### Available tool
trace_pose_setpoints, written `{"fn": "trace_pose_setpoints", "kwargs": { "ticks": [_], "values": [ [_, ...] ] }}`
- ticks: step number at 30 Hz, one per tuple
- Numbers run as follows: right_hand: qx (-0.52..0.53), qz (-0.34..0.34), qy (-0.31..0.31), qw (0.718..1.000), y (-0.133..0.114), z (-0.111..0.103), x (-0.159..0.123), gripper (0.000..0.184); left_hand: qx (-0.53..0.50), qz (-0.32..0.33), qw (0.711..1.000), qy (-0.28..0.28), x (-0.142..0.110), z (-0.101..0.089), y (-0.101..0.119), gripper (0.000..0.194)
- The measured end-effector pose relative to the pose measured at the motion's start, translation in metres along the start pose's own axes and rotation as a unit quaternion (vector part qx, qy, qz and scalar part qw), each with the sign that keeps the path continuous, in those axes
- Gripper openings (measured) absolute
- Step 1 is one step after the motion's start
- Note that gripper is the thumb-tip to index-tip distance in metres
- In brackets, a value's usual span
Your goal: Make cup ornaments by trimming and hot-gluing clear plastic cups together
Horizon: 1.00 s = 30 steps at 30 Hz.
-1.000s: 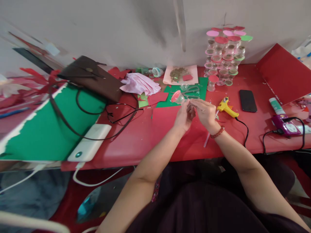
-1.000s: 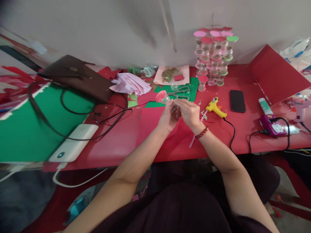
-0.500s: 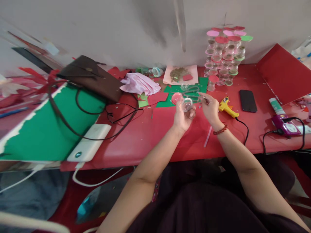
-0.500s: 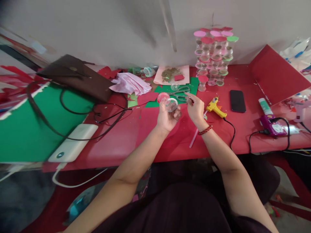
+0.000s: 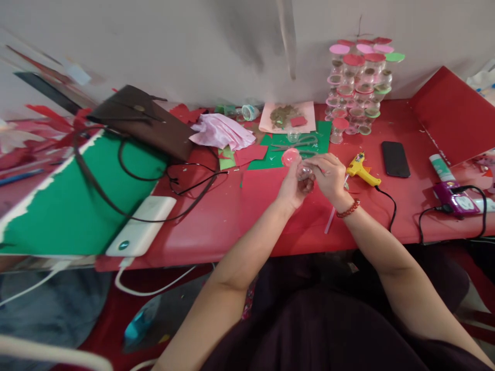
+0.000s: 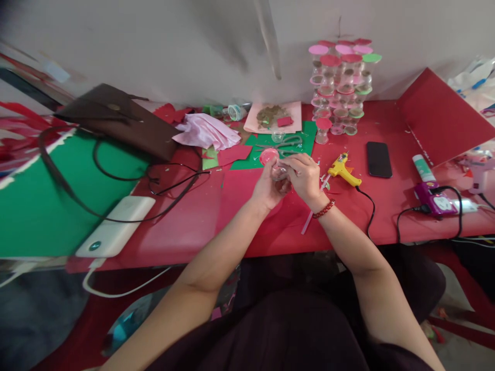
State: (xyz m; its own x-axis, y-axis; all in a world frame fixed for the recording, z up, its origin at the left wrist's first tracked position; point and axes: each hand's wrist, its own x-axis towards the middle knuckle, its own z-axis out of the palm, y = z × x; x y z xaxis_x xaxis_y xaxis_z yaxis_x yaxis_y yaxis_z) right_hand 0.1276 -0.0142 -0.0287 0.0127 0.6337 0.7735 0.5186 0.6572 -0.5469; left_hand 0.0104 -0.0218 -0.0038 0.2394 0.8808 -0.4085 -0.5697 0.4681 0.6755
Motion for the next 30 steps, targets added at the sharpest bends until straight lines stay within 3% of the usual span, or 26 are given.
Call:
{"fn": "trace_pose_setpoints", "kwargs": {
  "ticks": [7,16,20,25,30],
  "values": [
    [0.021,0.065,0.019,0.998,-0.012,0.002,0.000,0.026,-0.028,0.033,0.999,-0.001,-0.004,0.002,-0.002,0.046],
    [0.054,0.067,0.077,0.993,-0.013,0.005,0.001,0.018,-0.066,0.064,0.996,0.017,-0.009,0.006,-0.001,0.042],
    [0.037,0.026,0.039,0.998,-0.011,0.002,0.000,0.017,-0.085,0.100,0.991,0.029,-0.007,0.006,-0.001,0.034],
    [-0.020,-0.041,-0.017,0.999,-0.007,-0.004,-0.002,0.019,-0.053,0.121,0.991,0.016,-0.006,0.004,-0.002,0.041],
    [-0.055,-0.069,-0.025,0.996,-0.001,-0.003,-0.004,0.023,-0.035,0.127,0.991,0.015,-0.005,0.002,-0.003,0.040]
  ]
}}
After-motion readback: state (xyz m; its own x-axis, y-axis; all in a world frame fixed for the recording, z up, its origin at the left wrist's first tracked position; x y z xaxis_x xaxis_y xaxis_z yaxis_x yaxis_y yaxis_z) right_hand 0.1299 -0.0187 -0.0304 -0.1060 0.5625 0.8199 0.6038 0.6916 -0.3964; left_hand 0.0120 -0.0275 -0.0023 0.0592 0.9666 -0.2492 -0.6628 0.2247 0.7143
